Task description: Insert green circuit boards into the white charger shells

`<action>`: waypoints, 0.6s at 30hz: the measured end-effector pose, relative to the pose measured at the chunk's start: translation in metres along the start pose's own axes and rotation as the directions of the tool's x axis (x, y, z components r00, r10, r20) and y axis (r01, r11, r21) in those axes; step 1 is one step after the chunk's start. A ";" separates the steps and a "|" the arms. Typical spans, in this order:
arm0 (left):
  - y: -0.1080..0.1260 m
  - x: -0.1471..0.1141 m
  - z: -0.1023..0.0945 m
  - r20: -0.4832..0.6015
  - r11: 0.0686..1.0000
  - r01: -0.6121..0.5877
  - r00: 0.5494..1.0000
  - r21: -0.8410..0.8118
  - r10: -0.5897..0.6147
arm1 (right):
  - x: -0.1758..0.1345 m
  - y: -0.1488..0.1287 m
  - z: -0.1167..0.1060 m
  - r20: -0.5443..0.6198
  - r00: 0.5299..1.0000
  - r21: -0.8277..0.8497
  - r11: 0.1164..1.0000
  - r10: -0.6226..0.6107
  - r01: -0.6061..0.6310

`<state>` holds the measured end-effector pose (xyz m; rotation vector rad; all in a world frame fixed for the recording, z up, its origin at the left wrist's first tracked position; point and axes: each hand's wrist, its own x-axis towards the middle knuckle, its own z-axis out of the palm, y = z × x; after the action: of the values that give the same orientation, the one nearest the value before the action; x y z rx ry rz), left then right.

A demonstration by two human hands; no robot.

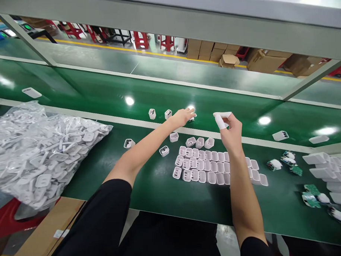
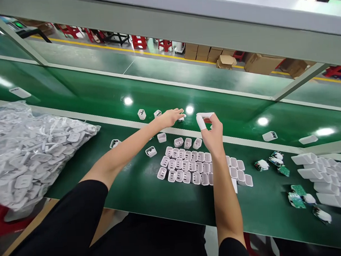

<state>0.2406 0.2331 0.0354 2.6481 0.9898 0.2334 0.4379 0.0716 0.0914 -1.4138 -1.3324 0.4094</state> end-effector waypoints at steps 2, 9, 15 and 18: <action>-0.006 0.016 0.000 0.063 0.999 0.022 0.998 -0.050 -0.019 | -0.002 -0.001 -0.001 0.007 1.000 0.007 1.000 -0.019 0.019; -0.003 0.006 -0.018 0.087 0.934 0.066 0.996 -0.350 -0.038 | 0.000 -0.006 -0.004 0.018 0.999 0.010 0.999 -0.034 0.034; 0.050 -0.065 -0.045 0.034 0.365 0.011 0.998 -0.931 0.057 | 0.002 -0.001 -0.007 0.243 0.947 0.261 0.954 -0.210 0.145; 0.070 -0.093 -0.044 0.075 0.180 0.069 0.997 -0.981 0.027 | -0.003 -0.007 -0.005 0.422 0.852 0.373 0.916 -0.310 0.149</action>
<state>0.2028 0.1312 0.0962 1.3454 0.4847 0.5448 0.4376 0.0645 0.0980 -0.8818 -1.7155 0.8116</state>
